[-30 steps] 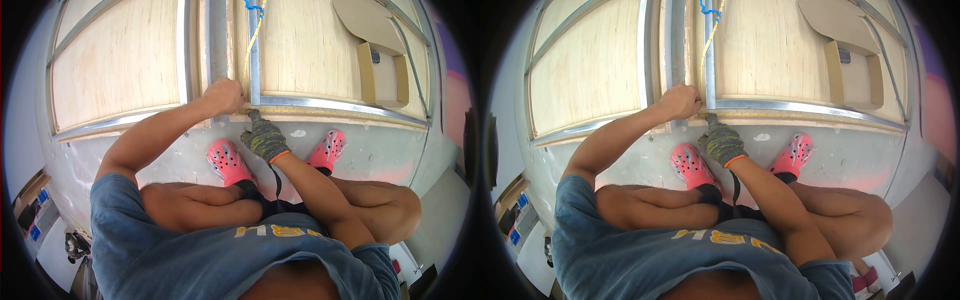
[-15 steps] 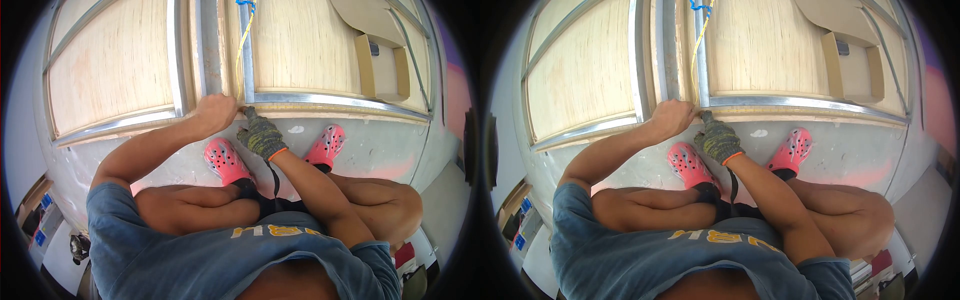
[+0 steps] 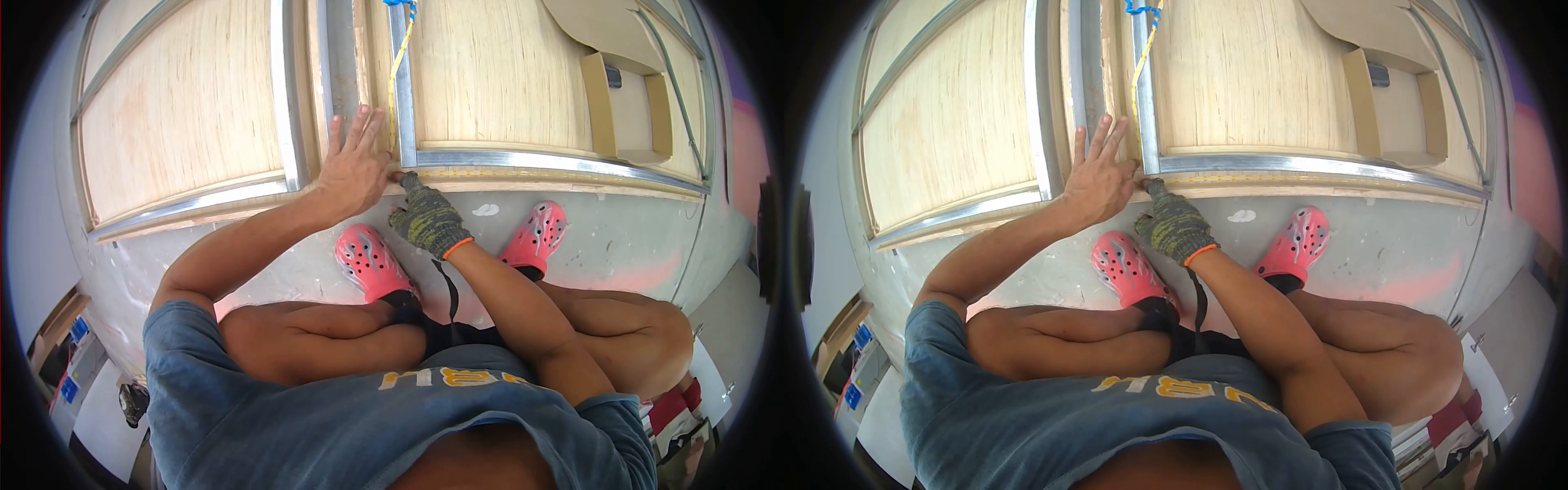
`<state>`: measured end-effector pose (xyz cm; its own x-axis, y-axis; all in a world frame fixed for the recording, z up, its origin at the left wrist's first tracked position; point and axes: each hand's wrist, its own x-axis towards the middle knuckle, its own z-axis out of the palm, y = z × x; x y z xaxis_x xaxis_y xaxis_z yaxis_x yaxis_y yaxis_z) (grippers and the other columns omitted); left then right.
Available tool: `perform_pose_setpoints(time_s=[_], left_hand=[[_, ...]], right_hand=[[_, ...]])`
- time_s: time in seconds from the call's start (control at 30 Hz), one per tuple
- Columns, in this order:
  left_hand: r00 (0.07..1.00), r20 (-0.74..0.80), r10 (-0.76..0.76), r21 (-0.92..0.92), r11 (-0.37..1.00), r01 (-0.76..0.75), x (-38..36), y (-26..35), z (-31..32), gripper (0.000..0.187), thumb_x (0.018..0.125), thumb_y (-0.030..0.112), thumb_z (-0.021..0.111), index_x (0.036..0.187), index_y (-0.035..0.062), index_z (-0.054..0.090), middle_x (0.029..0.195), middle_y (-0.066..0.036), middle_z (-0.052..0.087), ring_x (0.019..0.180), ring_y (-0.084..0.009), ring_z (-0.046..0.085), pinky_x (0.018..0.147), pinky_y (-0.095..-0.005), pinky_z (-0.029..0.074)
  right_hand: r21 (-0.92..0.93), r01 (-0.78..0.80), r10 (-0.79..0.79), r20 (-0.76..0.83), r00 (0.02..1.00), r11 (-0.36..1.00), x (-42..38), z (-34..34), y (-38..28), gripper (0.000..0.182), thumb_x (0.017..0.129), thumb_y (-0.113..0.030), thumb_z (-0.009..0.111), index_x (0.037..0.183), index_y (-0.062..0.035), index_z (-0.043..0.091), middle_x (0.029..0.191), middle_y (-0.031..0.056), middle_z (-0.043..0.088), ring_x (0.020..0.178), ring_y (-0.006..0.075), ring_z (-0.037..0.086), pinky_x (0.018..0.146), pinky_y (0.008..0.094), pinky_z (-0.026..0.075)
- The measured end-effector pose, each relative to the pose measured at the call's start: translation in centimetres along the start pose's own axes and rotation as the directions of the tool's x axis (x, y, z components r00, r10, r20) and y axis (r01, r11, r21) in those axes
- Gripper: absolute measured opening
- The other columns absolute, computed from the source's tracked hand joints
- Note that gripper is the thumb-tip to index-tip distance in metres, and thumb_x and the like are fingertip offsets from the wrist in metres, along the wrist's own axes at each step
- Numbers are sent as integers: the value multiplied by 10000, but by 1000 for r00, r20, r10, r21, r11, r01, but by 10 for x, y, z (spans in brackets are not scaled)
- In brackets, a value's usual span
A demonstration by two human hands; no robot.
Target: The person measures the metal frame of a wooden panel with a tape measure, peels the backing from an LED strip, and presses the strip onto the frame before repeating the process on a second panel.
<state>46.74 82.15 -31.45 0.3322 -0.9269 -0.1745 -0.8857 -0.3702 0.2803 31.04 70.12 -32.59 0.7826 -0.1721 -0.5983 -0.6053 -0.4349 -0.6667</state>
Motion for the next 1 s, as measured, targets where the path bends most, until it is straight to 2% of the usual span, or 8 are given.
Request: perform_pose_setpoints(time_s=[0.1,0.2,0.4,0.5,0.6,0.67,0.87,1.0], left_hand=[[1000,-18,-7,35,999,8,-1,-3,2,218,907,257,668,993,80,762,1665,-252,277,1594,-431,103,1221,-727,91],[996,87,34,68,997,-40,1,-4,-3,209,895,240,667,984,75,759,1660,-240,293,1590,-435,116,1218,-730,99],[998,50,44,-28,999,-43,-2,-6,-2,182,883,251,689,854,92,772,1643,-211,339,1585,-433,137,1208,-742,114],[995,98,8,-11,1000,-7,2,-3,-8,206,883,299,711,815,119,785,1634,-208,352,1585,-428,136,1202,-752,103],[988,150,-48,-20,998,51,10,0,-14,220,885,353,728,841,154,810,1647,-202,340,1590,-426,113,1200,-758,85],[954,275,-118,2,993,122,16,2,-21,232,896,390,728,932,186,832,1671,-191,306,1596,-424,83,1210,-748,66],[938,315,-146,-60,983,174,15,1,-20,269,905,430,717,1052,236,831,1715,-151,222,1605,-413,34,1223,-729,31],[946,290,-142,-70,983,169,12,-1,-12,259,901,442,721,1054,265,831,1718,-142,212,1603,-422,25,1222,-731,28]], right_hand=[[-8,-25,25,23,999,1000,0,-3,-3,630,891,-282,682,1458,-117,463,1192,296,679,1114,479,646,962,543,510],[12,1,-1,-18,1000,1000,-1,-2,-3,637,887,-281,686,1462,-122,462,1192,300,677,1123,477,642,965,542,509],[-22,-97,98,50,994,995,0,-6,-8,636,880,-276,690,1458,-123,473,1188,290,678,1113,469,649,967,531,513],[34,-31,31,14,999,999,1,-4,-3,626,881,-262,689,1453,-110,485,1198,283,676,1113,459,650,971,517,516],[65,37,-37,-6,999,997,2,-2,4,637,873,-253,696,1456,-98,493,1222,275,670,1131,450,644,984,501,515],[76,70,-68,-26,997,995,5,4,11,640,869,-252,697,1456,-91,500,1235,267,668,1144,443,640,991,497,513],[89,37,-37,9,999,995,6,-2,7,654,859,-250,694,1462,-77,512,1250,249,669,1161,425,638,998,478,515],[66,43,-46,47,998,997,7,-6,7,677,854,-253,687,1480,-70,503,1237,256,668,1136,421,645,982,468,520]])
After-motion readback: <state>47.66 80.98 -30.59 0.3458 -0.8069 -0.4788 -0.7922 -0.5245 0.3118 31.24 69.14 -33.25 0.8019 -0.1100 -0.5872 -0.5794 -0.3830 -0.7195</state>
